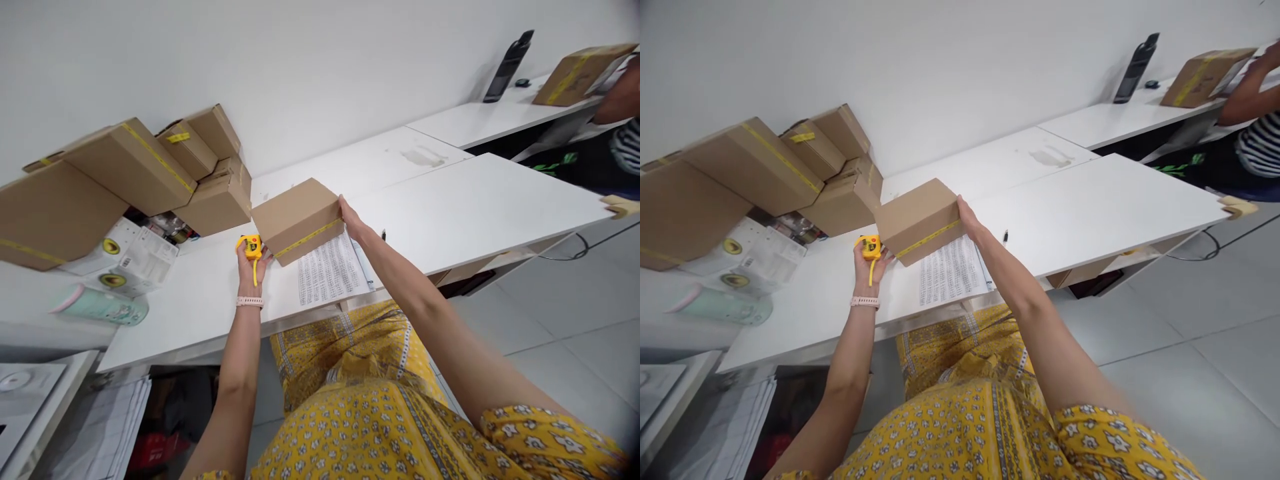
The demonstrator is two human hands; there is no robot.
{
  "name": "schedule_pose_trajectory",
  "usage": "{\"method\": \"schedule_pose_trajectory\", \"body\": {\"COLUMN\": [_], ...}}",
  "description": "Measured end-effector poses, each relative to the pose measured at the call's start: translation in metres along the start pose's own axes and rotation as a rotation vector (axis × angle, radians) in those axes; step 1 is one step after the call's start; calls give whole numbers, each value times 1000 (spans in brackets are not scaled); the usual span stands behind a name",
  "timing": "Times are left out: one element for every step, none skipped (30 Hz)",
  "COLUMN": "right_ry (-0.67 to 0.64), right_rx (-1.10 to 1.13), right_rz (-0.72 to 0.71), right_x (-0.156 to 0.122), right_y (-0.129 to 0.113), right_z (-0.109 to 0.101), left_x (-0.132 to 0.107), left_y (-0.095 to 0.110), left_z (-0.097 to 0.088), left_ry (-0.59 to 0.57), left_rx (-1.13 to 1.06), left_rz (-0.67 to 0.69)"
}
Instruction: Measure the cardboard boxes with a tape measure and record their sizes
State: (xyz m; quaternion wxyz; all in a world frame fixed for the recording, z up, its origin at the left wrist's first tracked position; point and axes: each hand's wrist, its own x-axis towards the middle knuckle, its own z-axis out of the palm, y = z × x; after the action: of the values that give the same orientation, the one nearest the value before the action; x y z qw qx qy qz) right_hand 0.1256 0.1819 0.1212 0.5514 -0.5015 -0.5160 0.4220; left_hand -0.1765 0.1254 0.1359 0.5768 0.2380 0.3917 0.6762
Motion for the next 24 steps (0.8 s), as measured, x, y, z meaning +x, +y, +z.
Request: {"method": "schedule_pose_trajectory", "body": {"right_ry": [1, 6, 13, 19, 28, 34, 45, 62, 81, 100, 116, 122, 117, 102, 89, 90, 115, 164, 229, 287, 316, 302, 247, 157], "right_rx": [22, 42, 54, 63, 72, 80, 91, 101, 107, 109, 106, 100, 92, 87, 82, 72, 59, 47, 36, 33, 40, 58, 82, 109], "right_rz": [43, 75, 69, 43, 14, -1, 0, 7, 22, 41, 58, 71, 83, 95, 108, 121, 131, 135, 133, 130, 133, 147, 172, 203], "right_x": [-11, -25, -42, -59, -77, -94, -108, -121, -130, -136, -140, -141, -142, -142, -142, -144, -148, -153, -161, -171, -182, -194, -207, -220], "right_y": [-3, -7, -10, -12, -14, -15, -15, -14, -11, -9, -5, -2, 2, 5, 8, 10, 12, 13, 12, 11, 9, 6, 2, -3], "right_z": [1, 2, 1, -1, -3, -5, -7, -9, -11, -13, -15, -17, -19, -22, -25, -28, -31, -34, -37, -38, -37, -35, -31, -27], "left_x": [1, 0, -1, -3, -7, -12, -17, -23, -29, -34, -39, -42, -45, -48, -52, -57, -64, -73, -85, -98, -114, -130, -147, -163], "left_y": [4, 9, 14, 19, 22, 23, 22, 18, 13, 7, 0, -6, -10, -12, -12, -9, -4, 2, 7, 11, 13, 12, 7, 0], "left_z": [1, 0, -1, -3, -5, -8, -11, -15, -18, -20, -22, -24, -25, -25, -25, -24, -22, -20, -19, -17, -17, -17, -17, -17], "left_ry": [-23, -40, -55, -71, -91, -109, -121, -127, -124, -115, -101, -84, -67, -49, -35, -30, -35, -48, -74, -106, -144, -204, -287, -386], "left_rx": [-19, -36, -45, -50, -52, -52, -52, -54, -57, -61, -65, -65, -60, -49, -34, -17, 1, 20, 41, 69, 102, 142, 179, 212], "left_rz": [7, 24, 45, 67, 82, 88, 82, 63, 38, 12, -10, -29, -39, -33, -9, 33, 89, 157, 217, 259, 271, 217, 106, -56]}}
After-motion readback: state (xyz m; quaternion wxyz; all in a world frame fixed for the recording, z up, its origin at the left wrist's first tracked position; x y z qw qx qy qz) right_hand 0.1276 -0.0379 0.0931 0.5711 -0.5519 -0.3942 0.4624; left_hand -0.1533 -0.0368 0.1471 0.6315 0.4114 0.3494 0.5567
